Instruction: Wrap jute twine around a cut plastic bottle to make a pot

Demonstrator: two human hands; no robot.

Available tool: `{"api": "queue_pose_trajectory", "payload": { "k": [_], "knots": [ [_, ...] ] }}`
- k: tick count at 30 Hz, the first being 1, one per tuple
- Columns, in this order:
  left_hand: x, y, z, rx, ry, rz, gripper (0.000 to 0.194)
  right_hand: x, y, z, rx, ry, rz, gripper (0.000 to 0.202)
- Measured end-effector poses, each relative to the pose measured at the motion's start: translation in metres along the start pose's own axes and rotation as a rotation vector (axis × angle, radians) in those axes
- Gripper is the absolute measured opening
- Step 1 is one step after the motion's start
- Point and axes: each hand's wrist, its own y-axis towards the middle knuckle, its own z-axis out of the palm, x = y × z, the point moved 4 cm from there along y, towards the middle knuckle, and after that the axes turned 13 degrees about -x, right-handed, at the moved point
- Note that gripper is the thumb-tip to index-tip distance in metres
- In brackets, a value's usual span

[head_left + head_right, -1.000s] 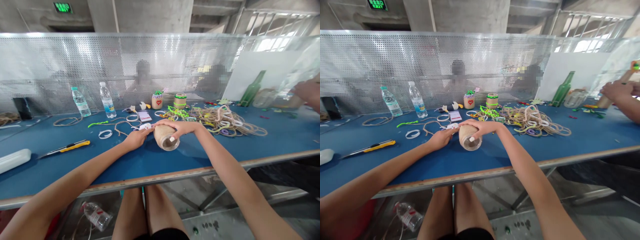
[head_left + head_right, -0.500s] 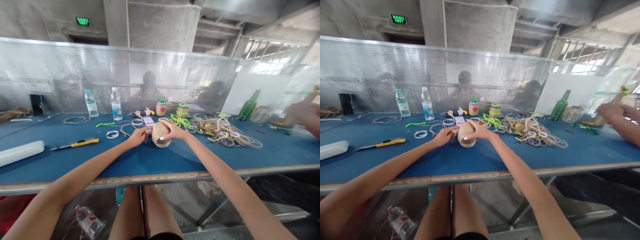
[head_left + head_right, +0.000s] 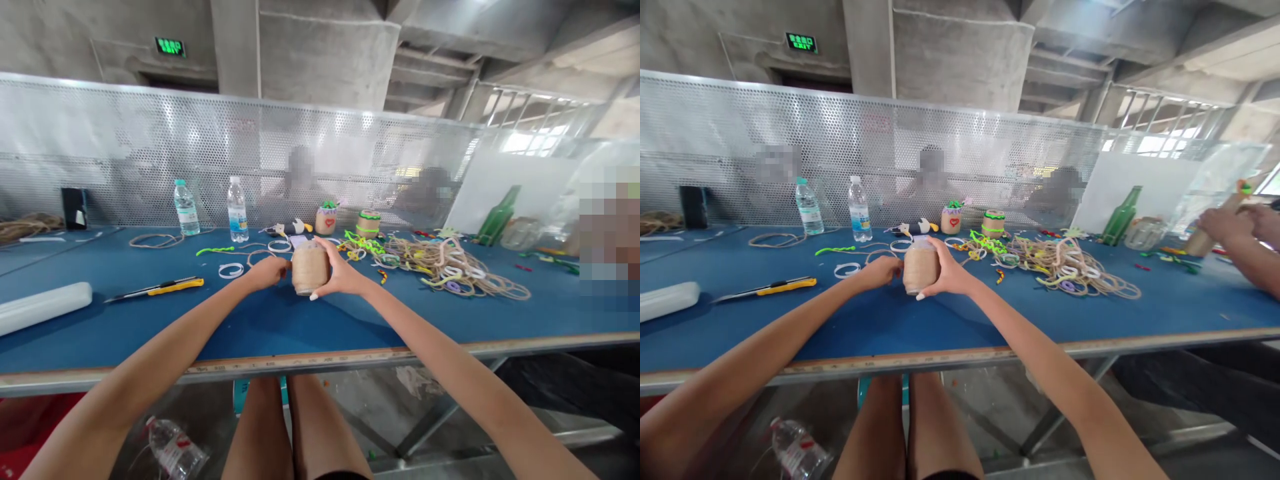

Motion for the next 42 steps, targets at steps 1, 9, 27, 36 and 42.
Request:
{"api": "queue_pose_trajectory", "payload": {
  "k": [1, 9, 27, 36, 42],
  "knots": [
    [-0.002, 0.000, -0.001, -0.010, 0.048, 0.000, 0.021, 0.002, 0.001, 0.003, -0.029, 0.030, 0.015, 0.105],
    [-0.024, 0.000, -0.008, -0.064, 0.325, 0.039, 0.027, -0.011, 0.005, 0.006, -0.427, 0.030, 0.208, 0.058],
    [-0.037, 0.006, -0.014, -0.177, 0.393, 0.186, 0.019, -0.037, 0.006, 0.000, -0.371, 0.454, 0.599, 0.044],
    [-0.028, 0.005, -0.029, -0.268, 0.340, 0.239, 0.036, -0.027, 0.006, -0.019, -0.284, 0.426, 0.422, 0.056],
    [-0.029, 0.005, -0.032, -0.294, 0.254, 0.240, 0.041, -0.013, 0.005, -0.024, -0.144, 0.414, 0.300, 0.069]
  ]
}}
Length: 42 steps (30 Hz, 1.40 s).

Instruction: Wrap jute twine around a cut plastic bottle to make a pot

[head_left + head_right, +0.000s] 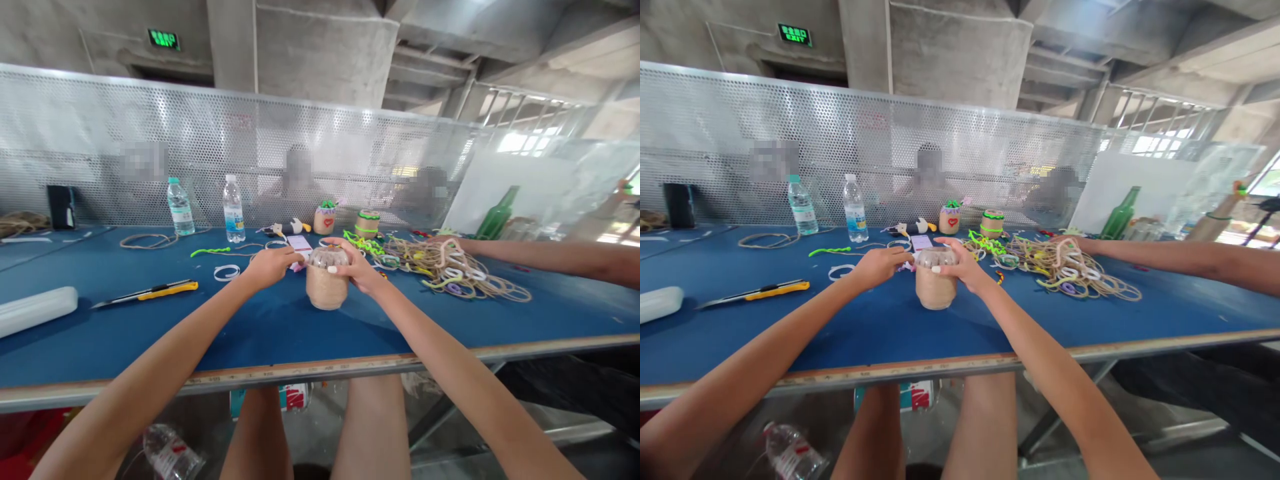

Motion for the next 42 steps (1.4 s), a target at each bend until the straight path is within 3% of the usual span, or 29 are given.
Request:
{"api": "queue_pose_trajectory", "payload": {
  "k": [4, 11, 19, 28, 35, 42],
  "knots": [
    [-0.008, 0.000, 0.000, 0.003, -0.095, -0.013, 0.042, 0.002, -0.003, 0.003, 0.066, -0.002, -0.011, 0.070],
    [-0.010, 0.001, 0.004, -0.071, -0.289, -0.196, 0.046, 0.003, -0.005, 0.001, 0.116, -0.035, 0.004, 0.070],
    [-0.014, 0.005, 0.006, -0.130, -0.445, -0.271, 0.049, -0.001, -0.003, -0.003, 0.176, -0.038, 0.022, 0.065],
    [-0.015, 0.005, 0.014, -0.187, -0.585, -0.300, 0.039, 0.004, -0.001, -0.008, 0.219, -0.047, -0.010, 0.064],
    [-0.013, 0.003, 0.019, -0.222, -0.668, -0.310, 0.035, 0.001, 0.002, -0.016, 0.193, -0.045, 0.067, 0.073],
    [-0.022, 0.002, 0.016, -0.224, -0.662, -0.270, 0.039, -0.006, 0.002, -0.009, 0.159, -0.037, 0.058, 0.073]
  ]
}}
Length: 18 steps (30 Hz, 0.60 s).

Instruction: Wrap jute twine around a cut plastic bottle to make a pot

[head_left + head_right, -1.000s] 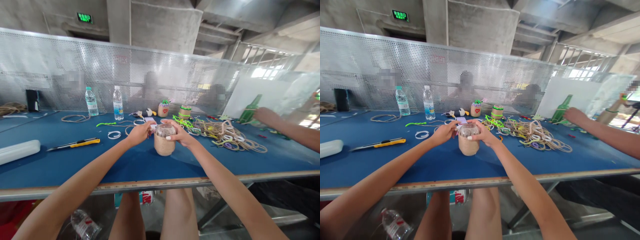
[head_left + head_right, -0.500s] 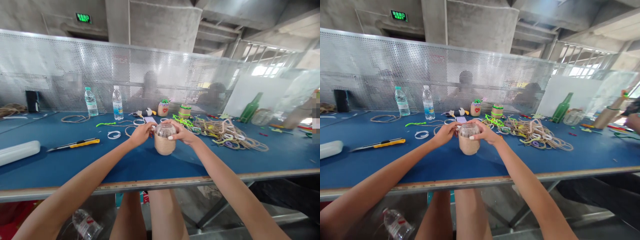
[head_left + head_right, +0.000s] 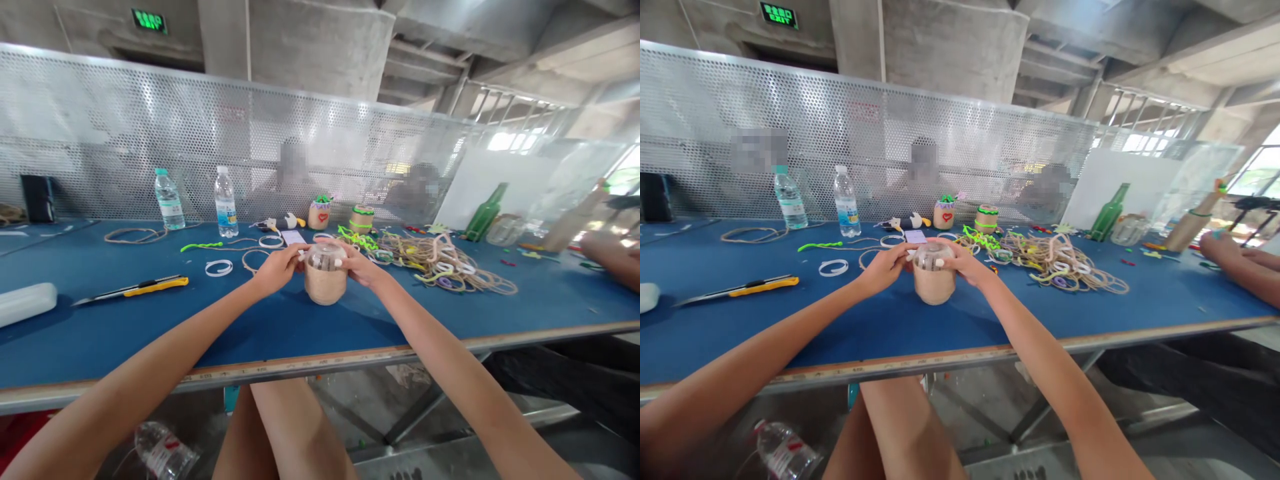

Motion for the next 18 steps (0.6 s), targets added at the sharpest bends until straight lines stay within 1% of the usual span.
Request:
{"api": "queue_pose_trajectory", "payload": {
  "k": [3, 6, 14, 18],
  "knots": [
    [-0.002, -0.001, 0.000, 0.006, 0.015, 0.008, 0.041, -0.003, 0.000, -0.001, -0.045, -0.021, -0.026, 0.073],
    [-0.001, -0.001, 0.000, 0.015, 0.028, 0.009, 0.040, -0.004, 0.000, -0.004, -0.061, -0.047, -0.046, 0.074],
    [0.002, -0.001, 0.000, 0.015, 0.031, 0.028, 0.039, 0.007, -0.001, -0.007, -0.040, -0.127, -0.045, 0.083],
    [0.001, -0.001, 0.000, 0.015, 0.013, 0.032, 0.034, 0.008, -0.001, -0.012, 0.001, -0.138, 0.004, 0.082]
  ]
}}
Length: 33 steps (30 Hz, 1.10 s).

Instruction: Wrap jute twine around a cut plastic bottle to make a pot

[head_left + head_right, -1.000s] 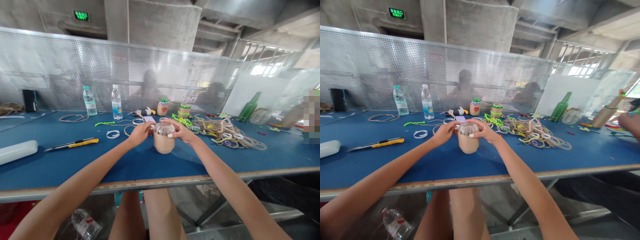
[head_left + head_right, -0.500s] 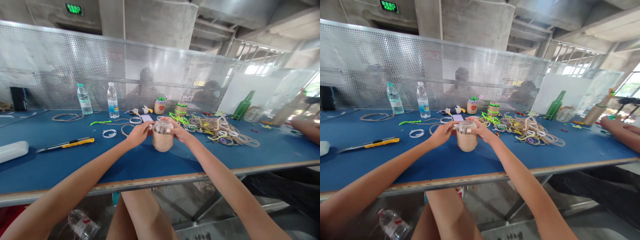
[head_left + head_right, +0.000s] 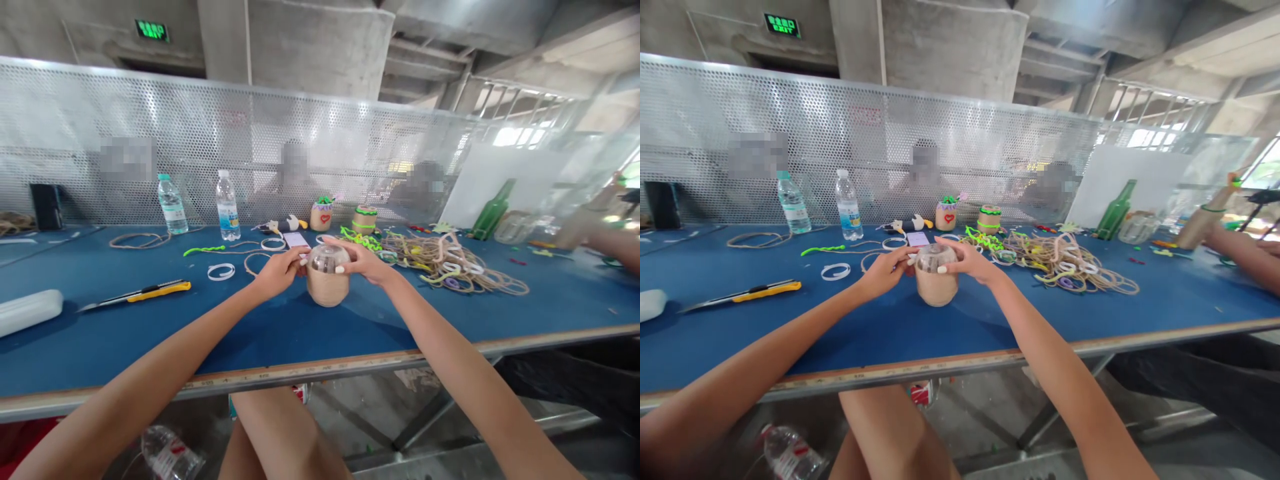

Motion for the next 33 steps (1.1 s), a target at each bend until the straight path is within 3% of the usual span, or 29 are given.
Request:
{"api": "queue_pose_trajectory", "payload": {
  "k": [6, 13, 21, 29, 33],
  "knots": [
    [-0.003, -0.001, 0.001, -0.014, -0.007, -0.020, 0.032, -0.004, 0.000, 0.001, 0.015, 0.019, -0.019, 0.082],
    [-0.001, -0.001, -0.001, -0.020, -0.004, -0.054, 0.034, -0.007, 0.002, 0.006, -0.088, -0.061, -0.090, 0.071],
    [-0.006, 0.000, -0.002, -0.022, 0.005, -0.091, 0.032, -0.005, 0.000, 0.002, -0.048, -0.040, -0.040, 0.074],
    [-0.005, -0.001, -0.002, -0.050, 0.044, -0.121, 0.028, -0.013, 0.004, 0.010, -0.263, -0.084, -0.123, 0.074],
    [-0.006, 0.000, -0.002, -0.050, 0.049, -0.119, 0.024, -0.009, 0.003, 0.007, -0.208, -0.054, -0.112, 0.076]
  ]
}}
